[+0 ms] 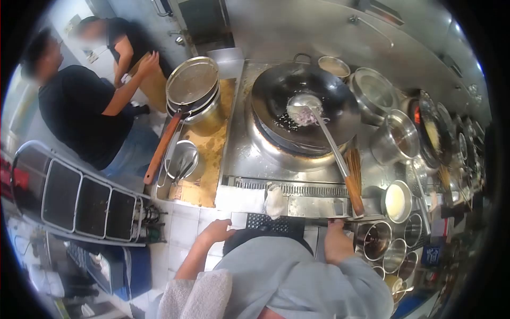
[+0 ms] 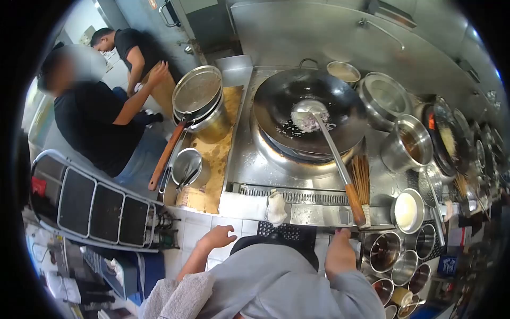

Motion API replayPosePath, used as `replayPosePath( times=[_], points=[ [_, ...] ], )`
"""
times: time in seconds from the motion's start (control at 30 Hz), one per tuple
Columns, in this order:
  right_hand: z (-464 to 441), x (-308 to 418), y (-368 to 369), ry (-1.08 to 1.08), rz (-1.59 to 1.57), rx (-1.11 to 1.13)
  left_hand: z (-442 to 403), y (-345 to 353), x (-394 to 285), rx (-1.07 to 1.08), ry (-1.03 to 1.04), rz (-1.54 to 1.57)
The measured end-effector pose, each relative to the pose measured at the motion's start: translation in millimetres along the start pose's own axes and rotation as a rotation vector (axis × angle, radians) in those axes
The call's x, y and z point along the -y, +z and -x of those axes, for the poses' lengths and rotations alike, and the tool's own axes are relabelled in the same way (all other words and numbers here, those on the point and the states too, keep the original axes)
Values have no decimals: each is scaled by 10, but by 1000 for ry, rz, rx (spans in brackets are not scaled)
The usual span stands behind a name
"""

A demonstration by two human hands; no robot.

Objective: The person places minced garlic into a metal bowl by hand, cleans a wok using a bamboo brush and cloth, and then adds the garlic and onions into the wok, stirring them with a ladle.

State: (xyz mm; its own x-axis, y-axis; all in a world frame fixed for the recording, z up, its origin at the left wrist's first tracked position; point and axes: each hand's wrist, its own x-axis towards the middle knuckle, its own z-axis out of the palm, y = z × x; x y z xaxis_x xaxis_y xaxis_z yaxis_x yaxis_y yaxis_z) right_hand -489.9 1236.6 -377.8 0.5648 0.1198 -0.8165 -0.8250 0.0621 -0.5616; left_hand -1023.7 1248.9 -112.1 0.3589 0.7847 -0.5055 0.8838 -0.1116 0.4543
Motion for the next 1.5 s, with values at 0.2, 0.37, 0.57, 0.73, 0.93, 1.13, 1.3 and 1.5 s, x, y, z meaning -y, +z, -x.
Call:
replayPosePath(
  times=[0.2,0.37,0.57,0.73,0.93,1.13,1.3,1.5],
  points=[
    [-283,34,25,104,30,24,139,1152,296,-24,-417,150],
    [-384,174,8,165,89,62,399,2295,436,167,-480,650],
    [-472,292,-155,216,130,99,704,2539,338,202,-465,706],
    [-465,317,-229,235,157,114,427,2282,298,103,-580,742],
    [-467,354,-262,264,176,151,77,2006,491,-30,-731,929],
    [-418,247,-367,340,226,238,78,1942,656,24,-701,873],
    [-208,50,-548,445,655,619,205,2073,959,158,-359,693],
    [2290,1061,-108,82,1395,1055,-3,2162,1279,240,-385,608]
  ],
)
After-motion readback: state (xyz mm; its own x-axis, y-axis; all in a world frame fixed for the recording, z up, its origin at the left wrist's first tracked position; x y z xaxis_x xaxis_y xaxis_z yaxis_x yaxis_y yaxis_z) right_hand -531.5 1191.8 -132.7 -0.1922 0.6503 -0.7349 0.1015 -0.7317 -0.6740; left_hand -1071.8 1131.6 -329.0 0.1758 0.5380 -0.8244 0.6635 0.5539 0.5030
